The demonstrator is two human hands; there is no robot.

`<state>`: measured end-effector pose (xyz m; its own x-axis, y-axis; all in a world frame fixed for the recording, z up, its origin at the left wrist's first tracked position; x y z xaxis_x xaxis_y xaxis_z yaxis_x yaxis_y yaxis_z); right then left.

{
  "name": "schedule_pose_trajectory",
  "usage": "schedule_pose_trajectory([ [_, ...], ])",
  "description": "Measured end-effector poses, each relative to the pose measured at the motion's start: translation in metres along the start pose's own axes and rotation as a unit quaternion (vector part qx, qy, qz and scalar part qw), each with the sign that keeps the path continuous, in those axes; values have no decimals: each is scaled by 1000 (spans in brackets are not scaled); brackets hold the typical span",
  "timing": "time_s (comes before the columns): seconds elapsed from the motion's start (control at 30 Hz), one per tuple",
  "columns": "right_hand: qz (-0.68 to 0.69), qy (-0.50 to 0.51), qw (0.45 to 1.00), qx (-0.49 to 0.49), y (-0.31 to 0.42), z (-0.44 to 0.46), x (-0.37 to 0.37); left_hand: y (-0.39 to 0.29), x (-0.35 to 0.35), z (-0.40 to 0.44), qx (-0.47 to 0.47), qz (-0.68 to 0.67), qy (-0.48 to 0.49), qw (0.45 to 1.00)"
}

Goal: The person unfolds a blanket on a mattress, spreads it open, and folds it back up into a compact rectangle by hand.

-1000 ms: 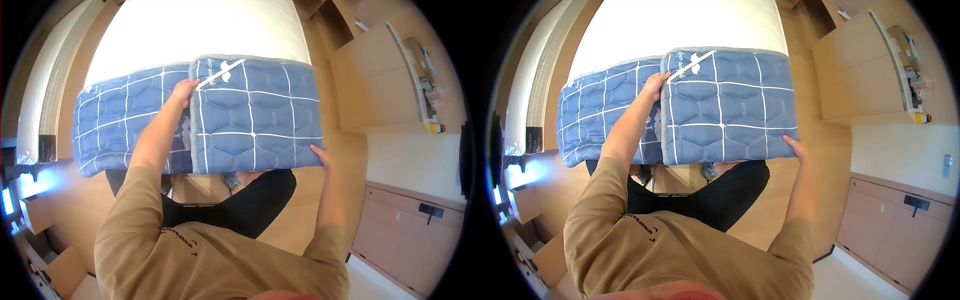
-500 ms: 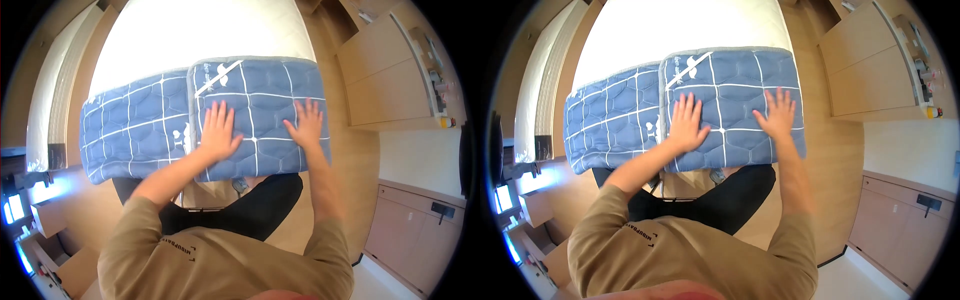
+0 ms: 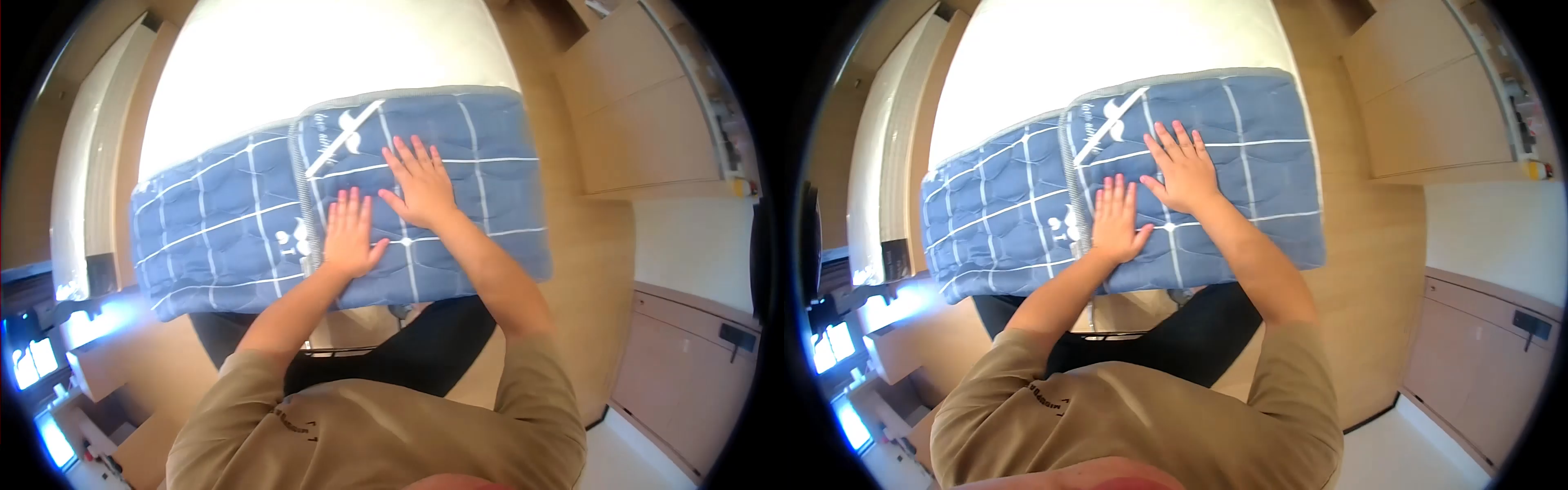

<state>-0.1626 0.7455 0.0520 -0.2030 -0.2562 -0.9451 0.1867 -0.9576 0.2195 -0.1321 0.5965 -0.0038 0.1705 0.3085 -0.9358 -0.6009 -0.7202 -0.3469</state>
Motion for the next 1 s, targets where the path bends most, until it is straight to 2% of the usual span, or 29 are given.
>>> schedule_pose_trajectory([
  [0.07, 9, 3, 1000, -16, 21, 13, 17, 4, 4, -1, 9, 0, -11, 1000],
  [0.17, -2, 4, 1000, 8, -24, 5, 23, 6, 7, 0, 19, -1, 1, 1000],
  [0.2, -62, 17, 998, 24, -41, 1, 18, 8, 7, 1, 19, -4, 3, 1000],
  [0.37, -194, -7, 967, 164, -167, -41, -15, 9, 5, 0, 20, 2, 8, 1000],
  [0.47, -251, -10, 938, 240, -201, -61, -34, 10, 2, 0, 25, -9, -7, 1000],
  [0.57, -282, -32, 929, 235, -158, -57, -43, 9, -3, -2, 25, -24, -10, 999],
  [0.63, -186, -51, 969, 151, -69, -49, -33, 10, -5, -4, 27, -41, -21, 999],
  [0.73, -33, -2, 998, 54, 59, -62, 1, 10, -23, -10, 50, -109, -67, 991],
  [0.8, -30, 18, 998, 59, 97, -74, 12, 23, -27, -18, 73, -172, -91, 978],
  [0.83, -21, 31, 998, 55, 119, -78, 23, 30, -23, -24, 94, -184, -64, 976],
  [0.9, -70, 107, 986, 110, 116, -85, 47, 57, -19, -44, 130, -205, -11, 970],
  [0.93, -66, 94, 988, 107, 117, -85, 48, 76, -33, -65, 135, -157, -58, 977],
  [1.0, -67, 75, 989, 105, 117, -85, 44, 128, -92, -112, 69, -66, -56, 994],
])
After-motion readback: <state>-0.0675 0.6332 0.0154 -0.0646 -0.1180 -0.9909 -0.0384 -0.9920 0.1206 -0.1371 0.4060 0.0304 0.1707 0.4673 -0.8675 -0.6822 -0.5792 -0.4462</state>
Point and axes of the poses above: each hand's wrist, its own z-axis towards the middle knuckle, its own x-axis out of the palm, y = z × x, the point moved 9 cm from there along z, towards the middle knuckle, and after that the axes turned 2 degrees about -x, right-handed, at the moved point
